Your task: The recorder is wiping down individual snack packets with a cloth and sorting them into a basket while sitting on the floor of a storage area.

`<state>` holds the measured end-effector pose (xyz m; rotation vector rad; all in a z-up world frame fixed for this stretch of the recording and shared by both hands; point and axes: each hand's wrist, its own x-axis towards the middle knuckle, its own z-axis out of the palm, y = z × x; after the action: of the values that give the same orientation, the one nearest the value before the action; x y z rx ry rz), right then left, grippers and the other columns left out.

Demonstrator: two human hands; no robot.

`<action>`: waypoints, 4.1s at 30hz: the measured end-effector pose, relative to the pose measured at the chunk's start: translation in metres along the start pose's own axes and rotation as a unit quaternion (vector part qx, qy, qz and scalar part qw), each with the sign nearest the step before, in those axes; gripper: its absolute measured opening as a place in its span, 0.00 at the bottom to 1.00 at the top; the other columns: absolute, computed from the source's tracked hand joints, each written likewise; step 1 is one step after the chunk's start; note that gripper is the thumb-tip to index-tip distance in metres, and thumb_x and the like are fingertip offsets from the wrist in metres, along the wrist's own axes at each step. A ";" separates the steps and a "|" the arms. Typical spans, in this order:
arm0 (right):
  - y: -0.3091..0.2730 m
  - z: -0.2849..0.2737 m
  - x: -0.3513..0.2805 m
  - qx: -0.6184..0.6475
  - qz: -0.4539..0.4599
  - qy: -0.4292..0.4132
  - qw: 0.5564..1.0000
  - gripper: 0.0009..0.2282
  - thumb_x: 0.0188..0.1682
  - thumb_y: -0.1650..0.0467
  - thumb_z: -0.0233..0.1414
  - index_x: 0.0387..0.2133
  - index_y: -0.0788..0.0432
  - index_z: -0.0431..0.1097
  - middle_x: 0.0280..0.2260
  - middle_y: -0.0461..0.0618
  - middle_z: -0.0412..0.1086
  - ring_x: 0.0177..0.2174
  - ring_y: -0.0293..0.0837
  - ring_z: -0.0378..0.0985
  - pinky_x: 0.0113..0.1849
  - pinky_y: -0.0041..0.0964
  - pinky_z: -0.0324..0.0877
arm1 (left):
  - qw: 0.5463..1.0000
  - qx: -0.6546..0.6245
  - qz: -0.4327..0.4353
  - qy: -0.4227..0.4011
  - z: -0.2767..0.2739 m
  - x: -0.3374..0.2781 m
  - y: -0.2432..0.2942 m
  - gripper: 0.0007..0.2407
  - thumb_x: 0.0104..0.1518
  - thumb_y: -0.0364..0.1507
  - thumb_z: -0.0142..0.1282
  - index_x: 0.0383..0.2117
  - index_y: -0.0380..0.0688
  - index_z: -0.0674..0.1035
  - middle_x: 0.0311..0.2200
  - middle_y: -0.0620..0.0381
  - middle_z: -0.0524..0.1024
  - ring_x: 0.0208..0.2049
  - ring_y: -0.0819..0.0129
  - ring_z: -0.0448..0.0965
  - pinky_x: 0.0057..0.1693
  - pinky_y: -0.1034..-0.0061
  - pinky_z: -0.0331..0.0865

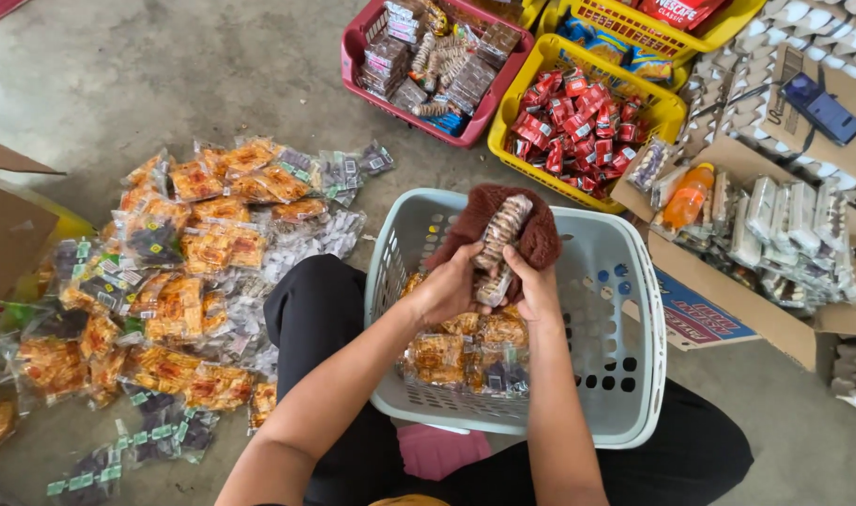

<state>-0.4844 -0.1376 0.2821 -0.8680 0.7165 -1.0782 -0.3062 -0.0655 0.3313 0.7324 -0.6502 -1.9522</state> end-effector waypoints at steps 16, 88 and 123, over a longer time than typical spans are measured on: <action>0.007 0.054 -0.021 -0.367 -0.027 -0.009 0.930 0.15 0.52 0.65 0.49 0.51 0.55 0.69 0.49 0.53 0.73 0.48 0.46 0.75 0.52 0.53 0.72 | 0.985 -0.027 0.085 0.144 -0.011 -0.003 0.020 0.22 0.67 0.39 0.40 0.56 0.27 0.66 0.50 0.37 0.75 0.52 0.52 0.79 0.56 0.61 0.77; 0.006 -0.017 0.011 0.056 -0.040 0.002 0.998 0.25 0.53 0.60 0.61 0.58 0.59 0.65 0.52 0.50 0.71 0.49 0.49 0.75 0.48 0.46 0.75 | 0.967 0.150 0.118 0.169 0.010 -0.006 0.015 0.21 0.64 0.38 0.54 0.59 0.44 0.67 0.38 0.46 0.78 0.28 0.68 0.78 0.34 0.74 0.74; -0.043 0.075 -0.032 -0.238 0.042 0.121 0.963 0.19 0.46 0.66 0.62 0.47 0.66 0.71 0.34 0.56 0.75 0.23 0.39 0.75 0.22 0.33 0.70 | 0.713 0.625 -0.084 0.307 -0.282 0.079 0.145 0.23 0.54 0.37 0.66 0.49 0.31 0.74 0.31 0.37 0.82 0.23 0.55 0.86 0.37 0.63 0.79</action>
<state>-0.4505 -0.0992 0.3579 -1.1101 1.2407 -0.9585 -0.0531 -0.2400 0.2208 2.1907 -1.4827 -0.9948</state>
